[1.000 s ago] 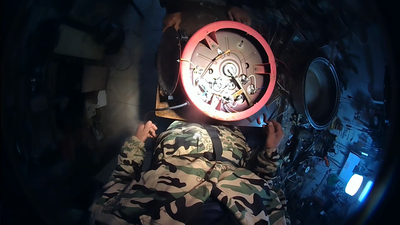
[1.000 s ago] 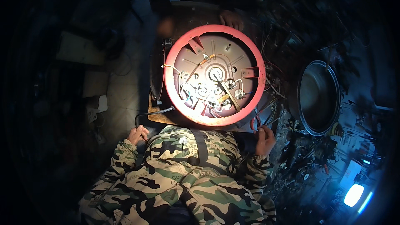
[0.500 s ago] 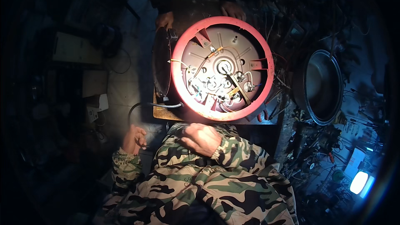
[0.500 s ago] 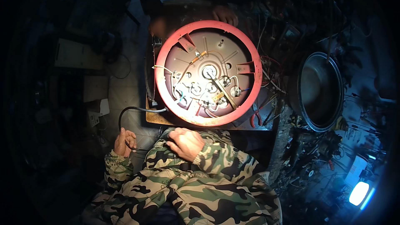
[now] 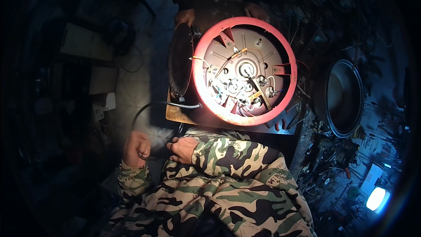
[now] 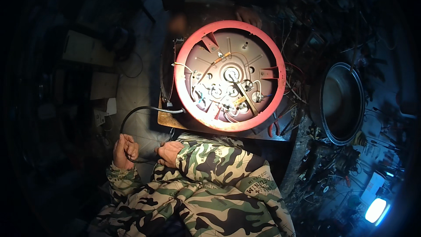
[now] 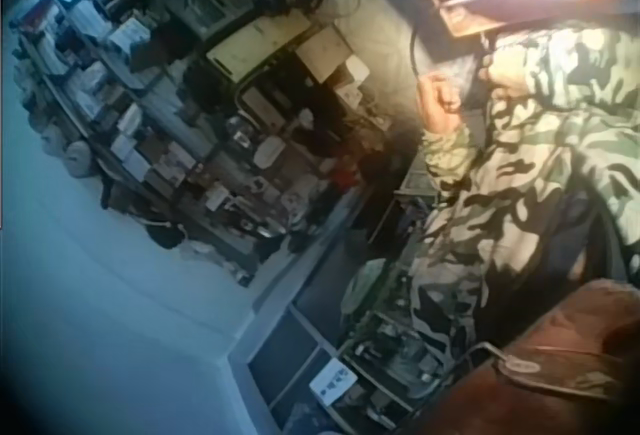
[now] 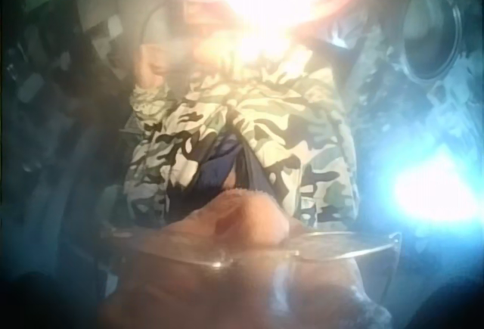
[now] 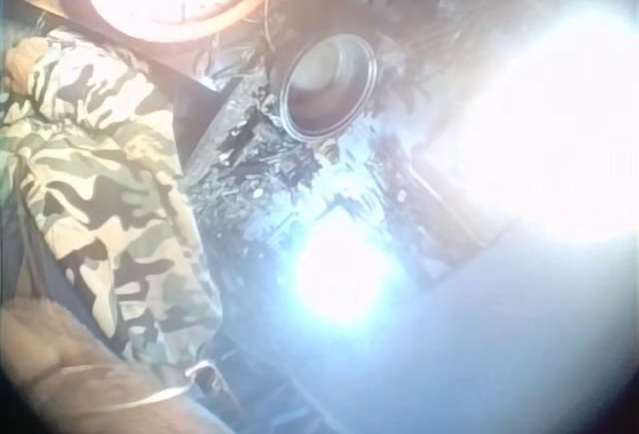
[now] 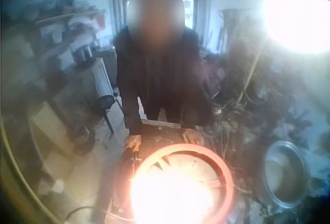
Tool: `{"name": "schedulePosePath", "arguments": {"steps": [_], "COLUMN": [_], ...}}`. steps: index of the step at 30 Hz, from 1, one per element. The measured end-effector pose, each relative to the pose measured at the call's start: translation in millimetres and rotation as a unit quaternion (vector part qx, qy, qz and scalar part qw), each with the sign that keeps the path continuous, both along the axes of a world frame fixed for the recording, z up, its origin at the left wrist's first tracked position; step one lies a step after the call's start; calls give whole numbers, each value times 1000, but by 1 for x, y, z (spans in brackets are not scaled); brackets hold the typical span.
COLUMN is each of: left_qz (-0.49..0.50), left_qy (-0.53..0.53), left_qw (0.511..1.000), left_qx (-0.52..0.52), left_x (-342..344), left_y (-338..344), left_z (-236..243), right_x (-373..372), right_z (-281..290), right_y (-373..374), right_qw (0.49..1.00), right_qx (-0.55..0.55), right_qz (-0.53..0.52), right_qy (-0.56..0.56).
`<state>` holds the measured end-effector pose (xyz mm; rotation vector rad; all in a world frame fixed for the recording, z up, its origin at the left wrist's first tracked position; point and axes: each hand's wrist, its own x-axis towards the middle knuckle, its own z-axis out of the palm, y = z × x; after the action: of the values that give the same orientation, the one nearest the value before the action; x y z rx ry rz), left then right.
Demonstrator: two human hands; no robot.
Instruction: The person uses a power drill to remove screws from the back of a pink circular appliance. After opening the casing, they use a multimeter to test the internal wiring and components.
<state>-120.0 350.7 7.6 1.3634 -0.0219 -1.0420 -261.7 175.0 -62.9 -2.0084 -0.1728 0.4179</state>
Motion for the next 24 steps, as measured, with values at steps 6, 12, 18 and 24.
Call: {"name": "schedulePosePath", "arguments": {"steps": [6,12,18,24], "left_qz": [19,-34,28,23], "left_qy": [-21,46,28,8], "left_qw": [999,987,993,998], "left_qx": [-44,-152,-111,-52], "left_x": [-2,-11,13,49], "left_y": [-17,-37,-45,-41], "left_z": [19,42,33,-2], "right_x": [16,17,12,-31], "right_z": [10,6,-6,-2], "right_y": [10,15,12,-25], "right_qw": [998,997,998,978], "right_qx": [12,51,-17,-19], "right_qz": [-27,-37,-48,-202], "right_qy": [-47,-35,-26,-38]}}
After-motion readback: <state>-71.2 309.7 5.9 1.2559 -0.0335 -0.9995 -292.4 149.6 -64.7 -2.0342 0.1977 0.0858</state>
